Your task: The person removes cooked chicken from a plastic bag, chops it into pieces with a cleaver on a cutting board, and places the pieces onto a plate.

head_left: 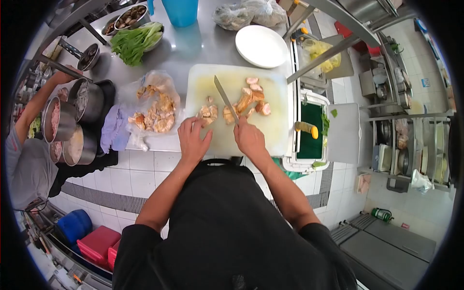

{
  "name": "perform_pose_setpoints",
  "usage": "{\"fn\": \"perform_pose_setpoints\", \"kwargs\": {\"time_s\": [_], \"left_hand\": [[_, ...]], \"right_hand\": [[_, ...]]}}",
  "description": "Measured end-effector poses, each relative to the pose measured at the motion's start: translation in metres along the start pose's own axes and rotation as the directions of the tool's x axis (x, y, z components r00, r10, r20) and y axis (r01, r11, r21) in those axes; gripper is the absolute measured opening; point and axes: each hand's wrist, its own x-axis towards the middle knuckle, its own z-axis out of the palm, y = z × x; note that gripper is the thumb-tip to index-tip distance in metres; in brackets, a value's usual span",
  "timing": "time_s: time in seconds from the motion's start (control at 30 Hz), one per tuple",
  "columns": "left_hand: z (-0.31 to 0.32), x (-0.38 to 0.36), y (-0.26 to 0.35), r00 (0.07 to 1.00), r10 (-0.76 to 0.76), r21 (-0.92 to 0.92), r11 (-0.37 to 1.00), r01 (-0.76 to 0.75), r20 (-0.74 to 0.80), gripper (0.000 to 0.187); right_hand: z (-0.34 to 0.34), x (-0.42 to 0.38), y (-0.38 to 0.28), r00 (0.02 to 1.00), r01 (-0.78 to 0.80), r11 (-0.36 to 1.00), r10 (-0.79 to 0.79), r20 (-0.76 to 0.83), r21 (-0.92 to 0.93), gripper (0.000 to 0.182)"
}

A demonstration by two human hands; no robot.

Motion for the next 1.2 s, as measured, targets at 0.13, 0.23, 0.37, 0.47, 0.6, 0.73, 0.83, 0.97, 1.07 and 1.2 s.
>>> {"fn": "perform_pose_setpoints", "kwargs": {"time_s": [0.13,0.23,0.37,0.47,0.6,0.73,0.83,0.97,1.07,1.2], "left_hand": [[0.015,0.019,0.014,0.995,0.099,0.013,0.995,-0.099,0.015,0.048],[0.032,0.046,0.030,0.987,0.143,0.133,0.979,-0.151,0.073,0.051],[0.034,0.073,0.024,0.986,0.125,0.167,0.975,-0.143,0.114,0.051],[0.031,0.085,-0.009,0.999,0.048,0.164,0.985,-0.048,0.000,0.049],[-0.019,0.075,-0.014,0.933,-0.342,-0.027,0.937,0.347,0.114,0.043],[-0.010,0.033,-0.011,0.880,-0.362,-0.026,0.921,0.388,0.309,0.040],[0.005,0.020,-0.004,0.920,-0.307,-0.103,0.935,0.339,0.246,0.039],[0.002,0.012,-0.003,0.958,-0.241,-0.148,0.953,0.264,0.154,0.041],[-0.007,0.003,-0.004,0.954,-0.263,-0.190,0.939,0.287,0.143,0.038],[-0.006,-0.012,-0.010,0.952,-0.267,-0.238,0.925,0.297,0.152,0.034]], "right_hand": [[-0.009,0.019,0.013,0.999,0.038,0.996,-0.039,0.023,0.078,0.025],[-0.006,0.021,0.027,0.996,0.080,0.983,-0.083,0.012,0.163,0.025],[-0.003,-0.004,0.030,0.998,0.057,0.980,-0.056,-0.010,0.190,0.024],[-0.015,-0.018,0.041,0.998,0.063,0.987,-0.063,-0.006,0.145,0.023],[-0.043,-0.026,0.022,0.999,-0.036,0.984,0.038,-0.011,0.173,0.023],[-0.046,-0.030,0.010,0.998,0.054,0.976,-0.056,0.001,0.211,0.024],[-0.029,-0.029,0.000,0.990,0.142,0.966,-0.144,-0.008,0.218,0.024],[-0.023,-0.017,-0.019,0.983,0.183,0.963,-0.183,-0.022,0.199,0.024],[-0.054,-0.018,-0.046,0.968,0.246,0.942,-0.228,-0.103,0.227,0.024],[-0.056,-0.017,-0.060,0.937,0.305,0.900,-0.225,-0.267,0.312,0.024]]}}
